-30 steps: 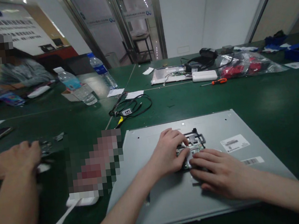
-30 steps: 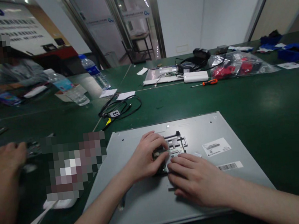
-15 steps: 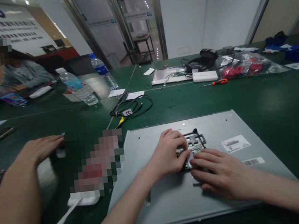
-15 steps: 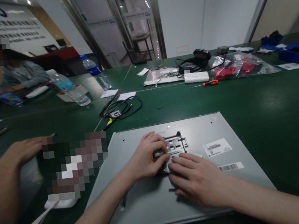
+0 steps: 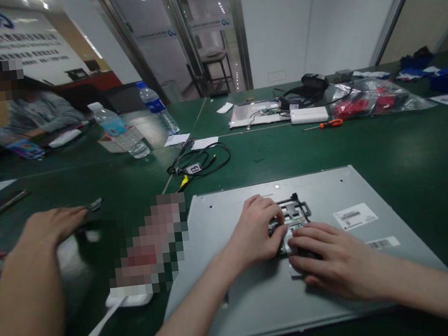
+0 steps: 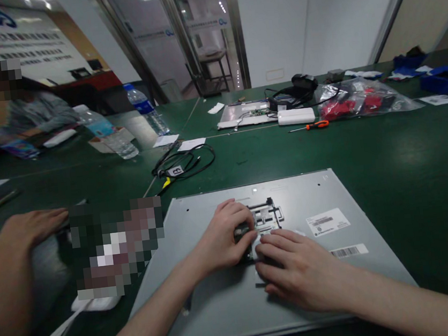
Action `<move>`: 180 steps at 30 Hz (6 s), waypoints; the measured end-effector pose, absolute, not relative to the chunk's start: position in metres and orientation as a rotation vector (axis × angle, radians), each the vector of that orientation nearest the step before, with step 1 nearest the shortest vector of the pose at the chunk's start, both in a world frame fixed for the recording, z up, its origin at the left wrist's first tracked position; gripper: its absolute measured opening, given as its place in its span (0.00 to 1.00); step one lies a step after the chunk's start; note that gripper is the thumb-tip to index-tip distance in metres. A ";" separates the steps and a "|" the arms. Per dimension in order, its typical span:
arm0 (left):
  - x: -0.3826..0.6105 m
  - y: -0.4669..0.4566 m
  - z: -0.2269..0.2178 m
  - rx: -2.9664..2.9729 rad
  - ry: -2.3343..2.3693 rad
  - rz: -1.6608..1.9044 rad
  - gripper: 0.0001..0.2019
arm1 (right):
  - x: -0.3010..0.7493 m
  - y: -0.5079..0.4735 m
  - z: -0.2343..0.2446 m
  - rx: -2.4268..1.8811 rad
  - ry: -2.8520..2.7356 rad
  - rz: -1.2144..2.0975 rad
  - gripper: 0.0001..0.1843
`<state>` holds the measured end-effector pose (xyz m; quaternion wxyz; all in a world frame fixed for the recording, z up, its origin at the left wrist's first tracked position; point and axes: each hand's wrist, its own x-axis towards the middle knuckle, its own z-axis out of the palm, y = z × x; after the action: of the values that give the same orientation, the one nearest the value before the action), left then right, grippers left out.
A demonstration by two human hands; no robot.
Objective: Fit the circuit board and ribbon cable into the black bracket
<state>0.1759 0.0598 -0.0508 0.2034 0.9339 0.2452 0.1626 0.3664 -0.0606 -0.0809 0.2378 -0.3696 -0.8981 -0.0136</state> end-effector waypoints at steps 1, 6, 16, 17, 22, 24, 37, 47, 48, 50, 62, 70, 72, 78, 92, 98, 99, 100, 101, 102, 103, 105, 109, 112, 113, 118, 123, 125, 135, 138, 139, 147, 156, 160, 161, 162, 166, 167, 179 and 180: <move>0.176 0.060 -0.051 2.602 0.681 0.456 0.05 | 0.367 -0.061 -0.081 -1.014 -2.463 -0.036 0.14; 0.177 0.060 -0.048 2.599 0.629 0.458 0.06 | 0.367 -0.061 -0.080 -1.011 -2.460 -0.034 0.14; 0.175 0.059 -0.044 2.614 0.585 0.429 0.04 | 0.366 -0.061 -0.080 -1.035 -2.460 -0.040 0.15; 0.175 0.058 -0.043 2.612 0.579 0.419 0.04 | 0.366 -0.061 -0.080 -1.036 -2.452 -0.049 0.15; 0.174 0.056 -0.039 2.605 0.562 0.401 0.05 | 0.366 -0.062 -0.082 -1.033 -2.432 -0.069 0.16; 0.175 0.057 -0.040 2.599 0.562 0.403 0.05 | 0.366 -0.062 -0.082 -1.027 -2.430 -0.068 0.15; 0.175 0.059 -0.041 2.550 0.604 0.381 0.05 | 0.364 -0.061 -0.076 -0.947 -2.478 -0.055 0.13; 0.174 0.061 -0.043 2.551 0.588 0.373 0.04 | 0.364 -0.062 -0.074 -0.913 -2.469 -0.054 0.12; 0.174 0.060 -0.043 2.551 0.586 0.372 0.04 | 0.364 -0.061 -0.074 -0.907 -2.471 -0.057 0.12; 0.175 0.060 -0.043 2.553 0.585 0.372 0.04 | 0.364 -0.061 -0.075 -0.895 -2.471 -0.068 0.11; 0.175 0.060 -0.043 2.545 0.608 0.359 0.05 | 0.365 -0.063 -0.075 -0.893 -2.488 -0.063 0.12; 0.176 0.060 -0.042 2.534 0.600 0.367 0.05 | 0.365 -0.063 -0.075 -0.897 -2.478 -0.058 0.12; 0.175 0.060 -0.042 2.531 0.600 0.370 0.04 | 0.365 -0.063 -0.075 -0.891 -2.485 -0.054 0.12; 0.175 0.061 -0.044 2.539 0.594 0.372 0.04 | 0.365 -0.063 -0.076 -0.897 -2.493 -0.038 0.12; 0.174 0.060 -0.045 2.552 0.610 0.349 0.04 | 0.364 -0.063 -0.073 -0.969 -2.363 -0.115 0.10; 0.174 0.061 -0.045 2.547 0.603 0.340 0.04 | 0.365 -0.062 -0.076 -0.987 -2.389 -0.103 0.12; 0.175 0.061 -0.045 2.550 0.604 0.341 0.04 | 0.365 -0.062 -0.077 -0.992 -2.395 -0.103 0.12; 0.175 0.061 -0.045 2.551 0.604 0.342 0.04 | 0.365 -0.063 -0.078 -0.999 -2.400 -0.103 0.13; 0.175 0.061 -0.045 2.552 0.605 0.343 0.05 | 0.365 -0.063 -0.080 -1.009 -2.401 -0.104 0.14; 0.175 0.061 -0.045 2.554 0.604 0.344 0.05 | 0.365 -0.063 -0.081 -1.018 -2.403 -0.102 0.14; 0.175 0.061 -0.045 2.555 0.602 0.344 0.05 | 0.365 -0.063 -0.082 -1.026 -2.404 -0.099 0.14; 0.175 0.060 -0.045 2.558 0.596 0.346 0.04 | 0.366 -0.064 -0.084 -1.037 -2.405 -0.088 0.14; 0.175 0.060 -0.043 2.565 0.588 0.364 0.04 | 0.366 -0.063 -0.084 -1.035 -2.405 -0.078 0.14; 0.174 0.061 -0.042 2.565 0.587 0.382 0.03 | 0.366 -0.063 -0.081 -1.029 -2.405 -0.083 0.13; 0.174 0.061 -0.042 2.564 0.588 0.387 0.03 | 0.366 -0.063 -0.080 -1.027 -2.406 -0.082 0.13; 0.172 0.063 -0.041 2.570 0.589 0.400 0.03 | 0.365 -0.066 -0.073 -1.002 -2.381 -0.121 0.12; 0.172 0.063 -0.039 2.562 0.588 0.408 0.04 | 0.375 -0.062 -0.064 -1.044 -2.259 -0.138 0.10; 0.173 0.062 -0.038 2.553 0.582 0.410 0.04 | 0.385 -0.058 -0.061 -1.095 -2.216 -0.135 0.08; 0.173 0.060 -0.033 2.523 0.543 0.404 0.06 | 0.437 -0.028 -0.064 -1.387 -2.211 0.344 0.06; 0.172 0.060 -0.033 2.523 0.528 0.398 0.07 | 0.441 -0.026 -0.064 -1.386 -2.293 0.519 0.05; 0.172 0.060 -0.033 2.523 0.523 0.393 0.08 | 0.442 -0.026 -0.064 -1.393 -2.306 0.563 0.06; 0.171 0.060 -0.031 2.531 0.509 0.376 0.09 | 0.444 -0.028 -0.065 -1.357 -2.317 0.644 0.04; 0.172 0.061 -0.032 2.535 0.522 0.366 0.08 | 0.439 -0.024 -0.069 -1.415 -2.032 0.815 0.06; 0.172 0.061 -0.033 2.538 0.527 0.343 0.09 | 0.432 -0.026 -0.072 -1.435 -1.867 0.956 0.07; 0.172 0.061 -0.033 2.539 0.526 0.337 0.09 | 0.430 -0.026 -0.073 -1.437 -1.834 0.991 0.07; 0.171 0.061 -0.033 2.540 0.525 0.332 0.10 | 0.428 -0.027 -0.073 -1.438 -1.811 1.011 0.06; 0.171 0.061 -0.033 2.545 0.524 0.317 0.12 | 0.420 -0.030 -0.074 -1.443 -1.829 0.957 0.05; 0.171 0.061 -0.033 2.544 0.522 0.313 0.13 | 0.418 -0.030 -0.073 -1.450 -1.838 0.941 0.05; 0.170 0.061 -0.034 2.570 0.501 0.283 0.17 | 0.421 -0.025 -0.078 -1.519 -1.724 1.042 0.07; 0.170 0.061 -0.035 2.569 0.503 0.278 0.17 | 0.422 -0.025 -0.078 -1.520 -1.709 1.044 0.07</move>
<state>0.1699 0.0611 -0.0347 0.2519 0.9444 0.1848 0.1023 0.4221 -0.0248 -0.0785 0.3087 -0.5750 -0.6467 0.3948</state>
